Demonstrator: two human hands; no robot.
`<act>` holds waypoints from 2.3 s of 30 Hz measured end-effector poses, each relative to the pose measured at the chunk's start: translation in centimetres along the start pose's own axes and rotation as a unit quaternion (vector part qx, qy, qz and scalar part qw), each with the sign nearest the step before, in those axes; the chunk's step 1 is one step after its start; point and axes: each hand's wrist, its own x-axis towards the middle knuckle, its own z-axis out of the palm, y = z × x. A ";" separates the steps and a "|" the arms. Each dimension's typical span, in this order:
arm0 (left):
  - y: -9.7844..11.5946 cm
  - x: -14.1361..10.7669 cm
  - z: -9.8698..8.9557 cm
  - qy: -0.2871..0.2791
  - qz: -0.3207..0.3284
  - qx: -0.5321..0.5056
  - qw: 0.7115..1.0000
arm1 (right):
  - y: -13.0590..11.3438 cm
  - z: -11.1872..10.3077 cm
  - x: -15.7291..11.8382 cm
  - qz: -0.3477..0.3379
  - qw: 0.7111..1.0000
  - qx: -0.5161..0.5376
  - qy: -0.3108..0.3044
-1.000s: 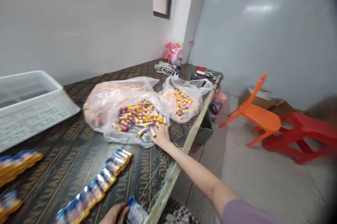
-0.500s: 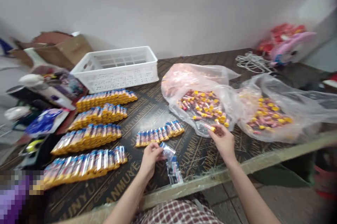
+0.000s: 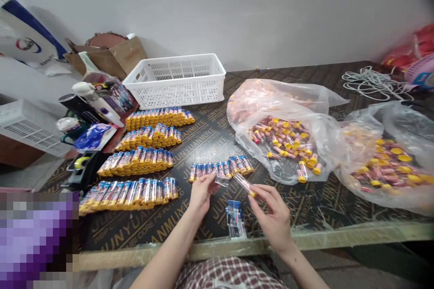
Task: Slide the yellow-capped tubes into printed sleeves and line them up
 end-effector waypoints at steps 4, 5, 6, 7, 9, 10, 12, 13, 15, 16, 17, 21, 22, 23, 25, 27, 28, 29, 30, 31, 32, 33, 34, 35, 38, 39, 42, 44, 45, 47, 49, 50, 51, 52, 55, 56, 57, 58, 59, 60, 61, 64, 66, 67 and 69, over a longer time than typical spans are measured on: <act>-0.1 0.0 0.0 0.027 0.001 -0.018 0.999 | 0.0 0.5 -0.3 -0.047 0.999 -0.026 -0.009; -0.2 -0.1 0.1 0.028 0.000 -0.019 0.999 | 0.0 0.7 -0.4 -0.051 0.998 -0.024 -0.014; -0.3 -0.1 0.1 0.027 -0.001 -0.018 0.999 | 0.0 0.9 -0.5 -0.054 0.998 -0.020 -0.022; -0.3 -0.1 0.1 0.024 -0.002 -0.016 1.000 | -0.1 1.0 -0.6 -0.053 0.998 -0.014 -0.031; -0.4 -0.3 0.2 0.013 0.004 -0.009 1.000 | -0.1 1.3 -0.8 -0.040 0.998 0.002 -0.052; -0.4 -0.4 0.3 0.004 0.007 -0.003 1.000 | 0.0 1.4 -0.9 -0.027 0.997 0.013 -0.066; -0.4 -0.6 0.4 -0.021 0.008 0.010 1.000 | 0.2 1.5 -1.1 0.007 0.995 0.042 -0.093; -0.3 -0.7 0.5 -0.037 0.004 0.016 0.999 | 0.4 1.6 -1.1 0.023 0.993 0.058 -0.101; -0.1 -0.9 0.7 -0.070 -0.006 0.027 0.997 | 0.9 1.7 -1.2 0.041 0.989 0.086 -0.109; 0.0 -1.1 0.7 -0.079 -0.006 0.030 0.996 | 1.0 1.8 -1.2 0.044 0.988 0.099 -0.109; 0.1 -1.2 0.8 -0.084 -0.004 0.033 0.996 | 1.2 1.9 -1.2 0.046 0.987 0.111 -0.109; 0.1 -1.3 1.0 -0.104 0.000 0.062 0.993 | 1.2 1.9 -1.0 0.025 0.982 0.142 -0.122; 0.1 -1.3 1.0 -0.112 -0.004 0.070 0.991 | 1.1 1.9 -0.9 0.007 0.982 0.138 -0.129; 0.0 -1.3 1.0 -0.118 -0.009 0.076 0.990 | 1.1 1.8 -0.8 -0.014 0.982 0.130 -0.137; 0.0 -1.3 1.1 -0.123 -0.012 0.080 0.989 | 1.1 1.6 -0.4 -0.048 0.981 0.111 -0.151; 0.0 -1.6 1.2 -0.138 -0.013 0.090 0.986 | 1.3 1.4 0.0 -0.063 0.983 0.087 -0.151; 0.0 -1.9 1.3 -0.151 -0.016 0.098 0.983 | 1.4 1.4 0.3 -0.067 0.984 0.074 -0.146; 0.0 -2.1 1.5 -0.165 -0.021 0.107 0.980 | 1.6 1.4 0.5 -0.071 0.985 0.063 -0.142; 0.0 -2.4 1.6 -0.179 -0.028 0.116 0.977 | 1.7 1.3 0.8 -0.073 0.986 0.058 -0.140; -0.1 -2.7 1.8 -0.190 -0.036 0.125 0.973 | 1.8 1.3 1.0 -0.073 0.985 0.063 -0.143; -0.1 -3.0 1.9 -0.197 -0.042 0.131 0.971 | 1.8 1.2 1.3 -0.068 0.983 0.077 -0.154; -0.2 -3.2 2.0 -0.201 -0.046 0.136 0.969 | 1.8 1.2 1.5 -0.060 0.978 0.097 -0.172; -0.3 -3.4 2.1 -0.204 -0.050 0.138 0.968 | 1.8 1.1 1.7 -0.051 0.972 0.118 -0.195; -0.4 -3.6 2.2 -0.206 -0.054 0.140 0.967 | 1.8 1.0 1.8 -0.044 0.966 0.133 -0.219; -0.6 -3.9 2.3 -0.205 -0.067 0.139 0.966 | 1.7 0.8 1.9 -0.038 0.953 0.150 -0.259; -0.7 -3.9 2.3 -0.204 -0.070 0.137 0.967 | 1.7 0.8 1.9 -0.038 0.953 0.151 -0.259; -0.8 -4.1 2.4 -0.204 -0.072 0.128 0.968 | 1.7 1.0 1.6 -0.032 0.956 0.165 -0.241; -0.9 -4.2 2.4 -0.202 -0.073 0.124 0.969 | 1.8 1.1 1.5 -0.030 0.958 0.172 -0.229; -0.9 -4.3 2.4 -0.200 -0.073 0.123 0.969 | 1.9 1.2 1.4 -0.030 0.958 0.174 -0.224; -0.8 -4.3 2.5 -0.196 -0.073 0.123 0.970 | 1.9 1.3 1.3 -0.032 0.958 0.181 -0.219; -0.8 -4.4 2.5 -0.195 -0.073 0.121 0.971 | 1.9 1.3 1.3 -0.032 0.957 0.187 -0.220; -0.8 -4.4 2.5 -0.195 -0.074 0.120 0.971 | 1.9 1.3 1.2 -0.032 0.956 0.189 -0.221; -0.8 -4.4 2.5 -0.195 -0.074 0.119 0.971 | 1.9 1.3 1.2 -0.031 0.955 0.192 -0.222; -0.8 -4.4 2.5 -0.195 -0.075 0.118 0.971 | 1.9 1.3 1.2 -0.031 0.955 0.194 -0.223; -0.8 -4.5 2.6 -0.191 -0.077 0.115 0.972 | 1.9 1.3 1.2 -0.031 0.954 0.200 -0.223; -0.8 -4.5 2.6 -0.189 -0.078 0.114 0.972 | 1.9 1.3 1.2 -0.030 0.953 0.201 -0.223; -0.8 -4.5 2.6 -0.186 -0.078 0.113 0.973 | 1.9 1.3 1.2 -0.028 0.953 0.202 -0.223; -0.8 -4.5 2.6 -0.184 -0.078 0.112 0.973 | 1.9 1.3 1.2 -0.027 0.953 0.202 -0.223; -0.8 -4.5 2.6 -0.183 -0.077 0.112 0.974 | 1.9 1.3 1.2 -0.026 0.953 0.203 -0.223; -0.8 -4.5 2.6 -0.184 -0.077 0.111 0.974 | 1.9 1.3 1.2 -0.025 0.953 0.205 -0.222; -0.9 -4.5 2.6 -0.184 -0.077 0.112 0.973 | 1.9 1.3 1.2 -0.026 0.953 0.208 -0.221; -0.9 -4.5 2.5 -0.183 -0.079 0.119 0.973 | 2.0 1.4 1.2 -0.023 0.951 0.214 -0.220; -0.9 -4.5 2.5 -0.181 -0.080 0.122 0.973 | 2.0 1.4 1.3 -0.019 0.951 0.214 -0.224; -0.9 -4.5 2.5 -0.180 -0.081 0.122 0.973 | 2.0 1.4 1.3 -0.018 0.950 0.214 -0.225; -0.9 -4.5 2.5 -0.177 -0.083 0.119 0.973 | 2.0 1.4 1.3 -0.016 0.949 0.216 -0.228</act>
